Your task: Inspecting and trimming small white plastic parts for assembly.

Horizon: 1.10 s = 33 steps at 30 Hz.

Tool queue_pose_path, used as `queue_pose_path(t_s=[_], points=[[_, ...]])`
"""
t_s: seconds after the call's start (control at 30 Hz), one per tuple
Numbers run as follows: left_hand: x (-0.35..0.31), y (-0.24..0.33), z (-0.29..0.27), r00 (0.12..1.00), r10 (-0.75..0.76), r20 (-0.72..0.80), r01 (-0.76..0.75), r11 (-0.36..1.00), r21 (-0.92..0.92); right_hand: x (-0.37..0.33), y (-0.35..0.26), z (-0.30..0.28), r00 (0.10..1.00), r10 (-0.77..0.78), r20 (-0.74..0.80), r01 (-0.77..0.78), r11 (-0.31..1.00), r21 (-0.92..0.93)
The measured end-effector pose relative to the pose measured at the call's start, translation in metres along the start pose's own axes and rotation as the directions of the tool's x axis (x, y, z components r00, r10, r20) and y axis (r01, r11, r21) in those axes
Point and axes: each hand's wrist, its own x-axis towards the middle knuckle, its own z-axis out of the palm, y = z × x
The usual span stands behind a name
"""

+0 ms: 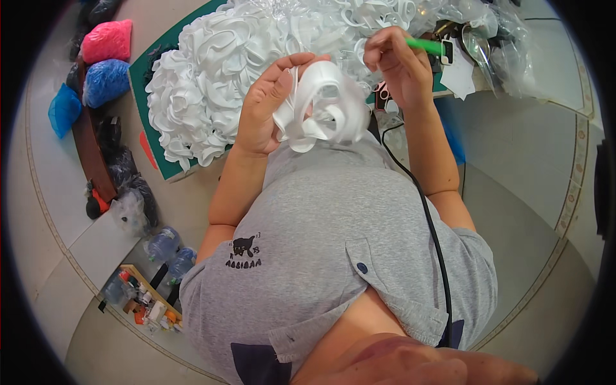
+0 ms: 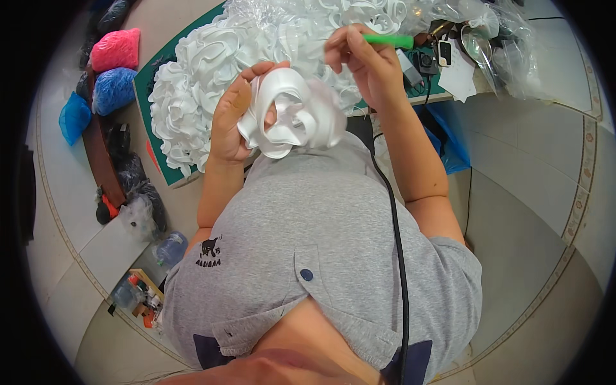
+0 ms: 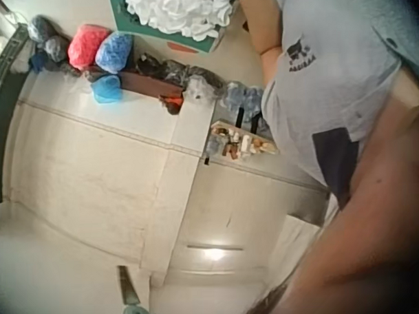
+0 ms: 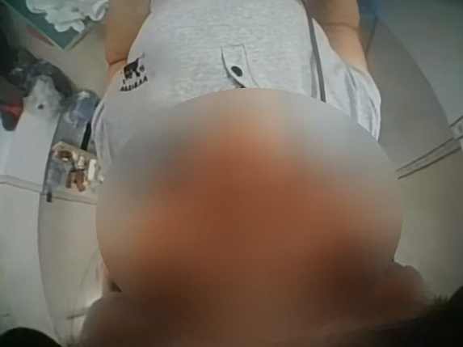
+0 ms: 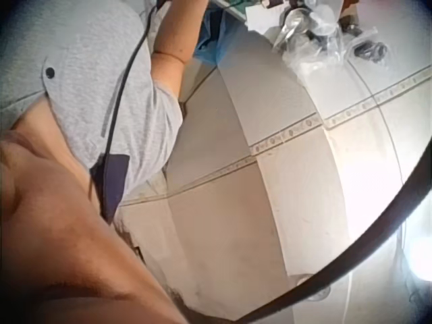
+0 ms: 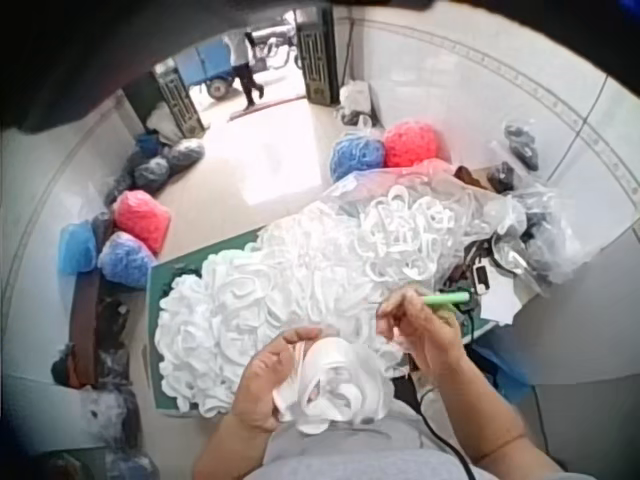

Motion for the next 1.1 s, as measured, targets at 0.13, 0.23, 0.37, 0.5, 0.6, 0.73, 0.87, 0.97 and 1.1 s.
queue_pose_path(t_s=[0.13,0.23,0.37,0.5,0.6,0.73,0.87,0.97,1.1], points=[[0.0,-0.002,-0.002,0.997,-0.069,0.026,0.071,0.993,-0.092,-0.006,-0.019,0.046,0.974,-0.048,0.22,0.195,0.663,-0.723],[0.005,-0.008,-0.011,0.988,-0.04,-0.151,0.047,0.998,0.046,-0.017,-0.007,0.042,0.986,-0.144,0.081,0.154,0.628,-0.762],[0.006,-0.009,-0.015,0.944,0.023,-0.328,-0.008,0.999,0.05,-0.008,-0.027,0.044,0.931,-0.281,0.233,0.35,0.508,-0.787],[0.011,-0.012,-0.012,0.97,-0.001,-0.244,0.019,0.997,0.07,0.0,0.004,0.057,0.915,-0.177,0.364,0.404,0.37,-0.836],[0.009,-0.017,-0.02,0.934,0.109,-0.34,-0.048,0.982,0.183,-0.001,0.007,0.053,0.839,-0.381,0.389,0.494,0.234,-0.838],[0.006,-0.015,-0.063,0.822,0.28,-0.495,-0.115,0.934,0.337,-0.008,-0.011,0.038,0.557,-0.829,0.058,0.371,0.185,-0.91],[-0.003,-0.002,-0.081,0.796,0.205,-0.57,-0.063,0.964,0.258,0.008,-0.025,0.011,0.421,-0.805,-0.419,0.444,0.585,-0.679],[-0.006,0.006,-0.068,0.801,0.103,-0.589,0.011,0.982,0.186,0.005,-0.034,0.003,0.508,-0.66,-0.553,0.349,0.745,-0.568],[-0.013,0.01,-0.07,0.88,-0.104,-0.463,0.158,0.984,0.079,0.012,-0.04,-0.022,0.626,-0.648,-0.433,0.028,0.574,-0.818]])
